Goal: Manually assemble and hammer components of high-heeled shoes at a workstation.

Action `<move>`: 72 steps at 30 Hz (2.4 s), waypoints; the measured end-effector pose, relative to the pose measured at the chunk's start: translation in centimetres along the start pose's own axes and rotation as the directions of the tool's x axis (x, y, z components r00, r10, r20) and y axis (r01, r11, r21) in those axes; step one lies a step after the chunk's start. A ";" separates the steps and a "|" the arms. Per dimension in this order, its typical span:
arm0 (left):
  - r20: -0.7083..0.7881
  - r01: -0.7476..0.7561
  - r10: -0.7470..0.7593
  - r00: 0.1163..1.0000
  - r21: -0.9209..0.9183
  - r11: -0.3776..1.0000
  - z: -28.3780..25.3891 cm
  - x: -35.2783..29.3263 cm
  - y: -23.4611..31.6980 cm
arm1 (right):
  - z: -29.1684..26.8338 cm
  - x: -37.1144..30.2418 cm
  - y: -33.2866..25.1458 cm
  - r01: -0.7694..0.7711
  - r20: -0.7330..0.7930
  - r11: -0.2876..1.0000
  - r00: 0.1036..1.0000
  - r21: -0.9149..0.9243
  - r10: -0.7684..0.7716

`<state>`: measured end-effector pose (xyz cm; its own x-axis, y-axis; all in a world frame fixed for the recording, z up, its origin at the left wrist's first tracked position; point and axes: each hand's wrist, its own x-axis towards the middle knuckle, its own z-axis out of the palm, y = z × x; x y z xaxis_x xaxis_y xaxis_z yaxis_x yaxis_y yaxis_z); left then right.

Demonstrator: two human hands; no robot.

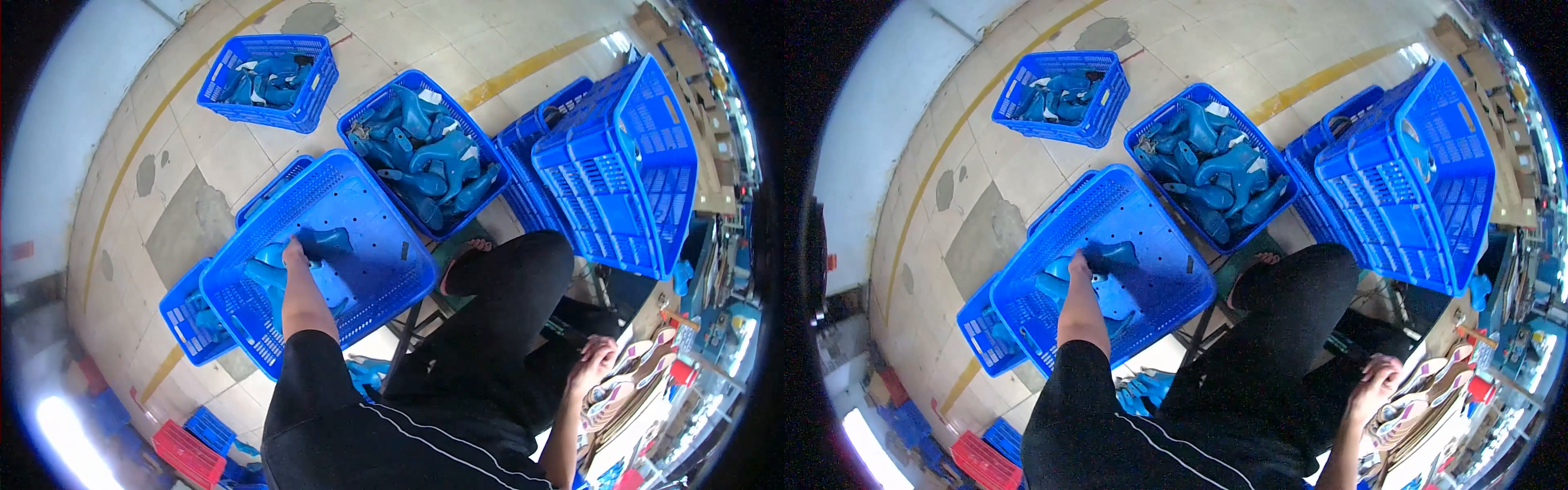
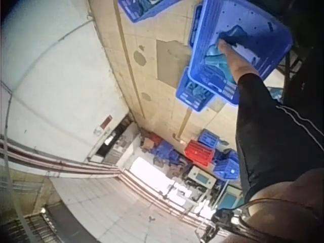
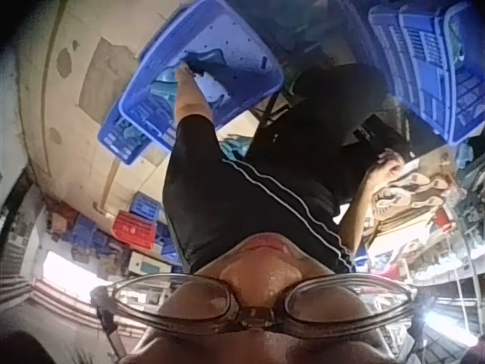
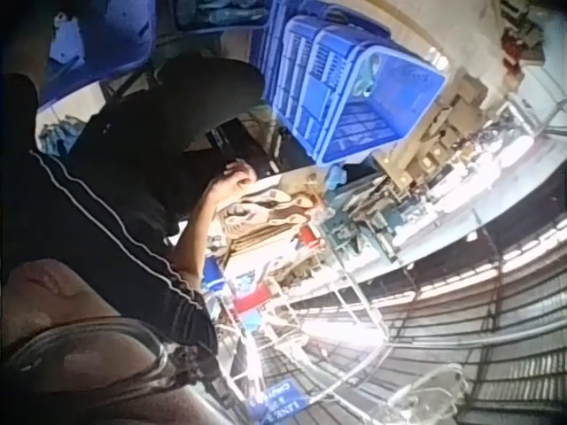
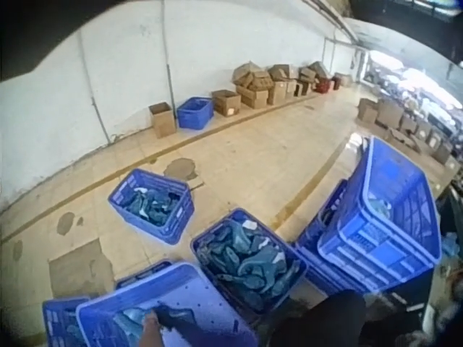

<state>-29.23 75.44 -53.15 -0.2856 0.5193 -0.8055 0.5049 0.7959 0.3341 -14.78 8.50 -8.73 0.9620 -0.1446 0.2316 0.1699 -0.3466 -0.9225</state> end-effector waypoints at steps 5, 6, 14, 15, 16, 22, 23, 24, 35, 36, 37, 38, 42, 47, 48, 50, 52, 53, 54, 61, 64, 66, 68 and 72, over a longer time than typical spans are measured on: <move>0.322 0.140 -0.023 0.947 -0.347 0.927 -2.6 6.4 2.8 | 0.0 -0.3 1.4 -0.047 -0.014 0.982 0.999 0.180 0.050; 0.398 0.281 -0.109 0.911 -0.404 0.871 -0.3 6.3 1.6 | -0.9 0.0 1.4 -0.040 0.008 0.987 0.999 0.158 0.040; 0.136 -0.357 0.352 0.926 0.012 0.934 3.0 5.8 0.0 | -0.2 -0.1 0.9 0.002 0.010 0.991 1.000 0.137 -0.003; 0.095 -0.492 0.495 0.864 -0.049 0.869 1.1 5.6 0.5 | 1.2 0.2 0.6 -0.003 0.020 0.980 1.000 0.201 -0.001; 0.132 -0.488 0.488 0.863 -0.036 0.872 2.6 4.7 -1.7 | 0.8 -0.1 0.7 -0.003 -0.005 0.987 1.000 0.161 0.004; 0.277 -0.523 0.525 0.804 -0.088 0.848 5.9 -0.6 -4.6 | 0.7 -0.1 0.4 0.006 -0.028 0.989 1.000 0.149 -0.002; 0.388 -0.506 0.494 0.778 -0.078 0.859 7.4 -2.0 -5.5 | 0.5 -0.3 0.2 0.004 -0.058 0.991 0.998 0.132 0.004; 0.495 -0.491 0.453 0.741 -0.062 0.869 8.8 -3.4 -6.5 | 0.1 -0.5 0.6 -0.001 -0.075 0.994 0.997 0.109 0.009; 0.633 -0.864 0.626 0.456 0.148 0.480 13.5 -13.5 -6.2 | -0.2 0.3 -1.5 -0.093 0.053 0.975 0.995 0.203 0.084; 0.611 -0.828 0.648 0.454 0.022 0.560 12.7 -14.4 -5.6 | -0.3 0.4 -1.7 -0.089 0.057 0.966 0.995 0.244 0.078; 0.607 -0.762 0.648 0.460 -0.106 0.639 11.3 -16.4 -6.0 | -0.8 0.0 -1.7 -0.122 0.065 0.965 0.992 0.233 0.109; 0.575 -0.628 0.614 0.541 -0.210 0.750 10.0 -18.4 -6.7 | -1.0 0.0 -1.4 -0.073 0.073 0.971 0.996 0.229 0.058; 0.620 -0.135 0.540 0.568 -0.577 0.805 1.6 -21.6 -1.5 | -1.1 -0.1 -2.0 -0.125 0.054 0.933 0.992 0.339 0.113; 0.463 -0.595 0.864 0.197 -0.644 0.481 -1.4 -36.0 -0.2 | -3.1 0.2 -1.0 0.018 0.143 0.926 0.987 0.377 -0.077; 0.431 -0.764 0.900 -0.063 -0.601 0.234 -0.5 -43.5 -1.3 | -4.2 0.0 -1.0 0.024 0.132 0.925 0.988 0.380 -0.080; 0.453 -0.680 0.869 -0.197 -0.702 0.212 2.1 -51.1 -3.0 | -5.1 -0.1 -1.4 -0.006 0.169 0.918 0.983 0.396 -0.067; 0.443 -0.577 0.844 -0.301 -0.790 0.209 3.4 -59.0 -4.8 | -4.3 0.2 -2.1 -0.008 0.190 0.888 0.978 0.460 -0.089; 0.549 -0.408 0.820 -0.161 -0.793 0.452 3.8 -64.0 -6.1 | -4.0 0.1 -1.8 0.000 0.207 0.862 0.971 0.506 -0.121; 0.698 -0.183 0.713 -0.064 -0.711 0.679 5.2 -69.1 -8.6 | -5.1 -0.4 -1.3 0.019 0.189 0.851 0.972 0.525 -0.138; 0.751 -0.298 0.624 -0.216 -0.659 0.690 9.4 -74.6 -14.1 | -7.7 -3.9 -3.8 0.190 0.098 0.980 0.978 -0.062 -0.184; 0.597 -0.602 0.744 -0.300 -0.723 0.338 8.5 -75.7 -14.5 | -7.8 -4.4 -3.4 0.089 0.050 0.993 0.995 -0.074 -0.085; 0.802 -0.074 0.513 -0.305 -0.557 0.827 6.3 -78.3 -14.4 | -7.8 -4.1 -2.9 0.144 -0.030 0.984 0.989 -0.107 -0.148; 0.788 -0.125 0.527 -0.319 -0.587 0.800 5.9 -78.1 -15.3 | -8.3 -3.4 -2.2 0.159 0.018 0.986 0.987 -0.053 -0.158; 0.733 -0.331 0.549 -0.402 -0.675 0.659 6.0 -76.2 -16.1 | -11.3 -2.4 -0.4 0.210 0.102 0.963 0.975 -0.166 -0.195</move>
<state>-10.66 21.20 -0.07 0.9889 0.0006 0.1483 -0.1229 0.5627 0.8175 -19.60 -1.47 -5.48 0.9270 0.0215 0.3744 0.3306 -0.5183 -0.7887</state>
